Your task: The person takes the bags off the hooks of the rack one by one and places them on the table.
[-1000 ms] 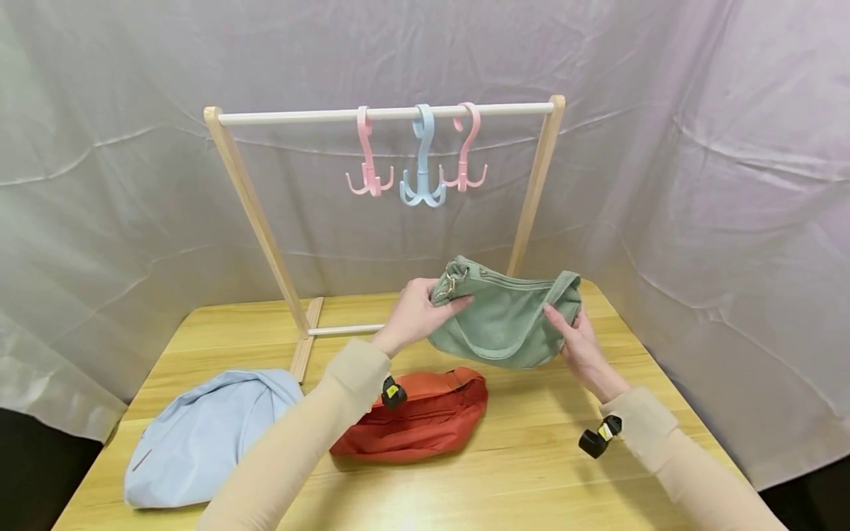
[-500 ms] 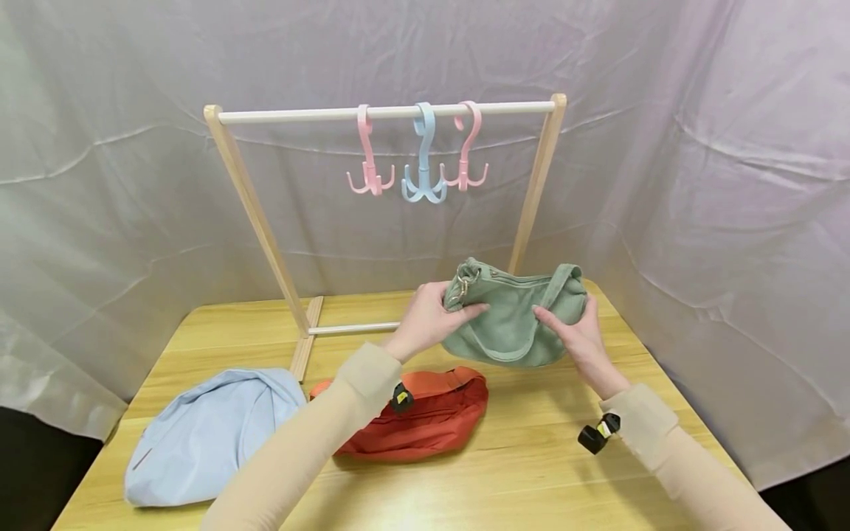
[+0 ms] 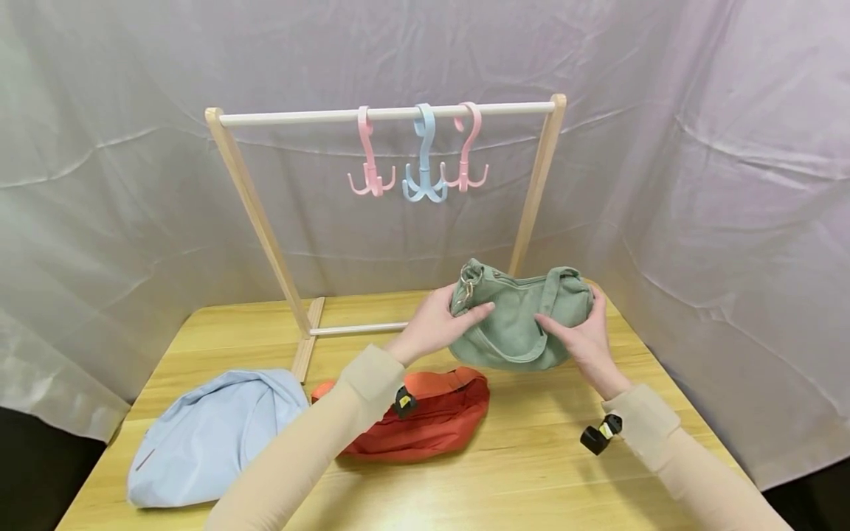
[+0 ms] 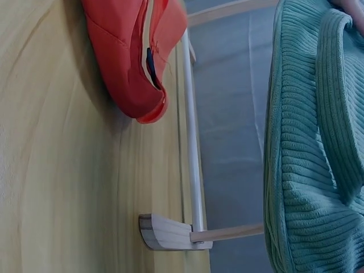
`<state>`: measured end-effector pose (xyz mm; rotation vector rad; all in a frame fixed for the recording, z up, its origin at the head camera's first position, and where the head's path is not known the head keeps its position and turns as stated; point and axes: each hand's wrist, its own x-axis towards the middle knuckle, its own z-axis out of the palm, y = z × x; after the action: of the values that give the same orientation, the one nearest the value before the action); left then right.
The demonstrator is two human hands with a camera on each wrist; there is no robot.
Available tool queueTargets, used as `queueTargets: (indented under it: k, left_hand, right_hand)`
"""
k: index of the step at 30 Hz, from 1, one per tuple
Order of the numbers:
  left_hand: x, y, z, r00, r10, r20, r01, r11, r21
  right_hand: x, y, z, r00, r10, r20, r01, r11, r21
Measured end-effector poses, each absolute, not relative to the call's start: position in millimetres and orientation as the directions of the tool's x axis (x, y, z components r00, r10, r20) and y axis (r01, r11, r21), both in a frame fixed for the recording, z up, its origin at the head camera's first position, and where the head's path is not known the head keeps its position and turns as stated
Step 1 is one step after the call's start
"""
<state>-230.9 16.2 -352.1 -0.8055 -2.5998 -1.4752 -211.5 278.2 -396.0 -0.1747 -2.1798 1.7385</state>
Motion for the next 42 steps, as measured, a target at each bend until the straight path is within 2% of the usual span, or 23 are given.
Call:
queueTargets:
  k: [4, 12, 26, 35, 42]
  left_hand:
    - [-232, 16, -353, -0.844, 0.465, 0.268, 0.469, 0.396, 0.789]
    - [-228, 16, -359, -0.815, 0.560, 0.151, 0.443, 0.433, 0.785]
    - [-220, 24, -367, -0.778, 0.620, 0.102, 0.471, 0.467, 0.748]
    - [-217, 30, -369, -0.775, 0.631, 0.031, 0.462, 0.532, 0.710]
    - [-219, 37, -377, -0.783, 0.619, 0.062, 0.494, 0.559, 0.666]
  right_hand:
    - [-211, 283, -394, -0.924, 0.295, 0.244, -0.144, 0.324, -0.935]
    - [-208, 300, -396, -0.922, 0.237, 0.307, -0.130, 0.557, -0.820]
    - [-205, 308, -400, -0.912, 0.155, 0.380, -0.147, 0.742, -0.654]
    - [-204, 313, -404, -0.934, 0.117, 0.338, -0.111, 0.803, -0.585]
    - [-204, 316, -406, -0.962, 0.120, 0.245, -0.032, 0.842, -0.539]
